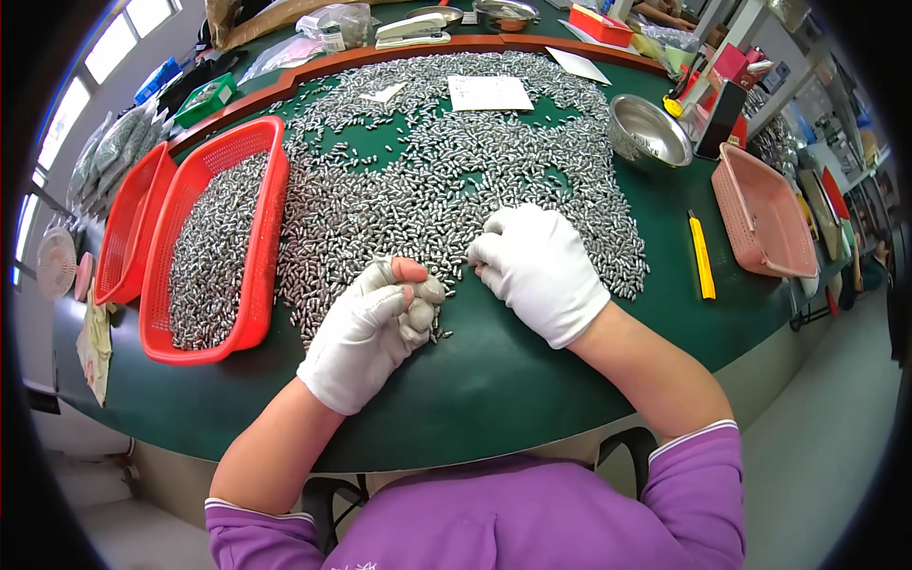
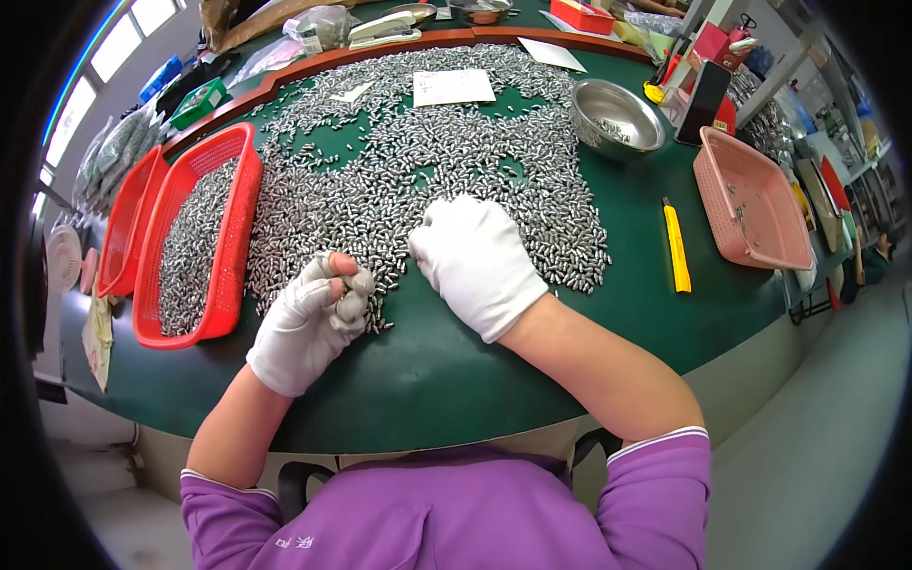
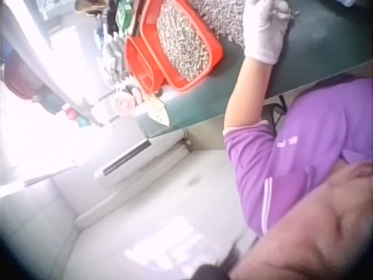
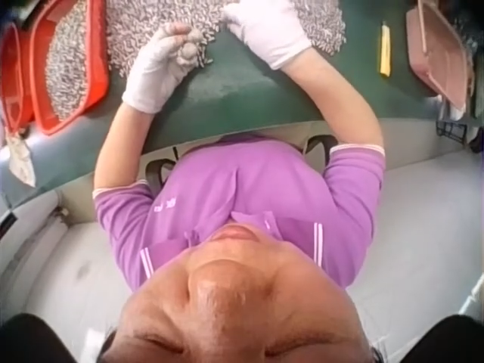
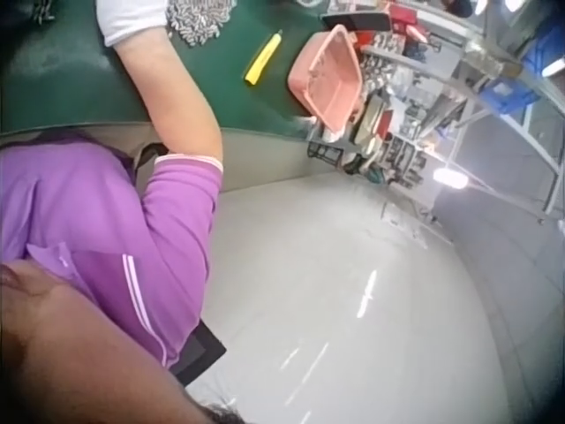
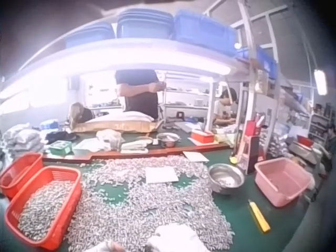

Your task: Inspecting and sorting small silver metal components on a production line workbench using hands and a sorting tool.

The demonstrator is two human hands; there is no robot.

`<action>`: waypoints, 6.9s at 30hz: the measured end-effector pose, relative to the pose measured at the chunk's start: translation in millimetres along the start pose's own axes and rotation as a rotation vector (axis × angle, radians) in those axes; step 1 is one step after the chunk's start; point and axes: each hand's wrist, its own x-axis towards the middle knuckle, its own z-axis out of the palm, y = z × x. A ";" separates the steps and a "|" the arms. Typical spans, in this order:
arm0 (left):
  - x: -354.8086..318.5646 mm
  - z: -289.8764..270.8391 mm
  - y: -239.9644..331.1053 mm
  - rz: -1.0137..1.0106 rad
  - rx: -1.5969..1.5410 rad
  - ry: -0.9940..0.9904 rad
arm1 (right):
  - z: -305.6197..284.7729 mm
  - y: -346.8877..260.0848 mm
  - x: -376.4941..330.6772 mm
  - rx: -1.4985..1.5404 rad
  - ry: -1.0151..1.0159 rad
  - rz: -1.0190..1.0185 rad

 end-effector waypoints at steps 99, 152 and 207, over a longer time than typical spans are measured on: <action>-52.2 50.8 -80.0 0.413 1.762 0.265 | -60.6 -99.8 -177.8 0.359 -0.143 0.371; 4.7 -8.2 11.5 0.175 0.083 -0.113 | -7.4 1.3 -0.5 0.114 -0.025 -0.099; -9.8 24.3 -4.6 0.015 0.519 0.151 | -20.8 -19.8 -6.9 0.569 0.228 -0.160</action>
